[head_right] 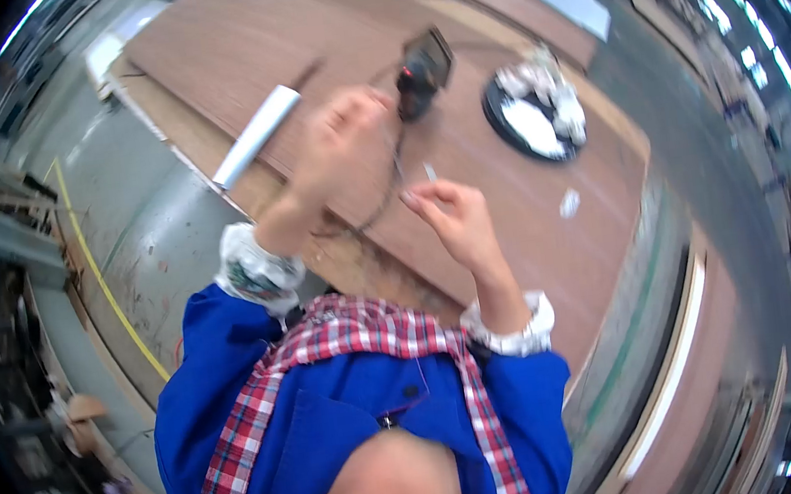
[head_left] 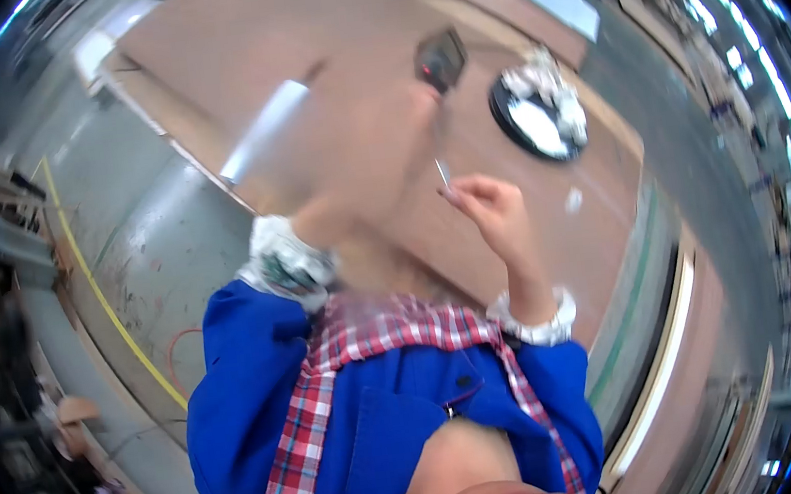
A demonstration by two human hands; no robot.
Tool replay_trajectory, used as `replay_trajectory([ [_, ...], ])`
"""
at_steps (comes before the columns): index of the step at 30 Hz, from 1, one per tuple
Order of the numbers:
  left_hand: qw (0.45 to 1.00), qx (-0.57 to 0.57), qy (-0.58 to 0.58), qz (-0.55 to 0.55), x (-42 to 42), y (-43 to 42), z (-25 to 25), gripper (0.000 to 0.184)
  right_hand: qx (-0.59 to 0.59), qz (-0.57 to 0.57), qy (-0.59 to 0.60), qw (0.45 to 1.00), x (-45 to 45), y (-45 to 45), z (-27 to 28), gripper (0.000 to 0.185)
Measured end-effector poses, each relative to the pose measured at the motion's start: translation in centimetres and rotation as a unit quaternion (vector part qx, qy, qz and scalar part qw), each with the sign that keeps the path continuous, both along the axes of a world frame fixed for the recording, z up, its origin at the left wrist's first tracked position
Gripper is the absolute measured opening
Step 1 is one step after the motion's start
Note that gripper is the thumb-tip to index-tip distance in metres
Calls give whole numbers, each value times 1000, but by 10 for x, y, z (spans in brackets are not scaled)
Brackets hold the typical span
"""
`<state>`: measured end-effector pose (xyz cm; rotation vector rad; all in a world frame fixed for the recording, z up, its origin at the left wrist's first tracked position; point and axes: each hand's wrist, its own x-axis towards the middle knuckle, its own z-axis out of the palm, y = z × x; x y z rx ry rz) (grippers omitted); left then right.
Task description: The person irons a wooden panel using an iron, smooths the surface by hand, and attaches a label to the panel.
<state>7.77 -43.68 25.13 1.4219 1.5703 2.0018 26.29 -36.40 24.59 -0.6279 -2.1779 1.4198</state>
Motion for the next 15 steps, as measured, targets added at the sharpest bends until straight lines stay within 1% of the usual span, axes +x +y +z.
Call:
replay_trajectory([
  [2,998,-3,-67,-5,-3,-4,-15,20,-100,14,-23,995,18,-2,-19,16],
  [3,995,-6,-102,-11,-6,-3,-10,20,-142,30,-29,989,25,1,-25,17],
  [4,990,-8,-137,-17,-8,-3,-5,20,-147,29,-27,988,30,2,-30,17],
  [6,987,-11,-161,3,-24,-1,5,20,-159,31,-32,986,28,6,-40,19],
  [8,971,28,-231,-54,-44,7,-6,21,-174,37,-26,984,34,10,-46,19],
  [11,994,19,-106,28,-66,15,-14,21,-203,30,-28,978,44,8,-49,19],
  [13,975,3,-218,39,-70,19,-6,20,-210,23,-39,977,51,9,-51,18],
  [15,962,56,-268,-17,-55,12,-4,19,-204,21,-57,977,59,14,-57,18],
])
